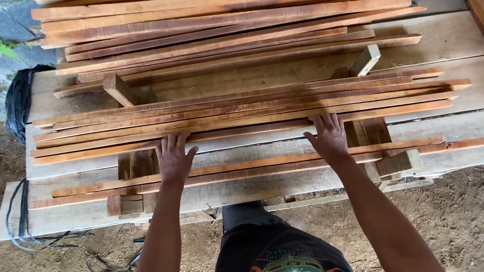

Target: Arrange and sort wooden planks from a pile onto a wooden support frame.

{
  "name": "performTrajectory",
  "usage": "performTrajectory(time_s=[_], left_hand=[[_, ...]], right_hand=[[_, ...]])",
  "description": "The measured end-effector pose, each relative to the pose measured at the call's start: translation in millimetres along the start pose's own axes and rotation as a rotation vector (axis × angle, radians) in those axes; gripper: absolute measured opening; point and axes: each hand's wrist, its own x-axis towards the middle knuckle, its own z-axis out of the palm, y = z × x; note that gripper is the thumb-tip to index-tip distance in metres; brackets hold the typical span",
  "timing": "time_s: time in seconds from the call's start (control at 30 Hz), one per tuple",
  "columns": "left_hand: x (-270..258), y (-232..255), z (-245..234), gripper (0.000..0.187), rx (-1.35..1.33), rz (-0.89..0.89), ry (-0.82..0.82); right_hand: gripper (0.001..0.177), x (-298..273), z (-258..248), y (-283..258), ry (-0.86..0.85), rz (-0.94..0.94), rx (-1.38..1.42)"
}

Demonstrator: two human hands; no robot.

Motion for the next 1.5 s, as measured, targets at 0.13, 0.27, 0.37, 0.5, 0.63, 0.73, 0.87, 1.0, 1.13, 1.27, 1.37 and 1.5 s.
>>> performTrajectory(time_s=[0.13,0.27,0.37,0.5,0.63,0.73,0.87,1.0,1.13,1.27,1.37,1.5], left_hand=[[-6.3,10.3,-3.0,0.053,0.099,0.026,0.106],[-10.5,-5.3,-6.7,0.034,0.113,0.106,-0.027],[-21.2,-7.2,-36.0,0.027,0.002,0.120,-0.182],[-23.4,7.6,-78.0,0.021,-0.186,0.050,-0.426],[-7.6,18.3,-85.4,0.032,-0.146,-0.038,-0.557],[15.1,17.4,-79.7,0.047,-0.087,-0.081,-0.675],[26.5,5.1,-42.4,0.015,-0.029,0.146,-0.017],[6.8,11.2,-31.4,0.048,-0.080,0.152,0.203],[-0.8,5.5,-16.4,0.052,0.026,0.024,0.081],[11.2,12.7,-28.4,0.048,0.077,0.056,0.100],[6.6,1.5,-11.9,0.037,0.089,0.094,0.095],[-1.0,-14.5,-5.0,0.034,0.079,0.182,0.013]], right_hand=[[0.044,-0.5,-13.1,-6.8,0.035,-0.014,0.000],[0.040,2.4,-19.1,6.4,-0.141,-0.047,0.158],[0.036,3.2,-44.7,14.2,-0.436,0.017,0.304],[0.054,24.3,-100.1,-4.9,-0.870,0.222,0.354],[0.056,41.6,-106.1,-18.8,-0.931,0.176,0.300],[0.062,49.2,-94.3,-24.3,-0.983,0.213,0.286],[0.022,29.4,-21.5,-9.1,-0.029,-0.004,0.196],[0.047,9.0,2.4,-6.9,0.084,-0.054,0.084],[0.049,9.0,-17.6,-18.5,-0.018,-0.009,0.068],[0.041,17.1,-9.6,-12.4,0.103,-0.093,-0.018],[0.039,11.4,-2.2,-4.2,0.088,-0.146,-0.014],[0.029,6.4,-2.8,5.3,-0.055,-0.180,0.105]])
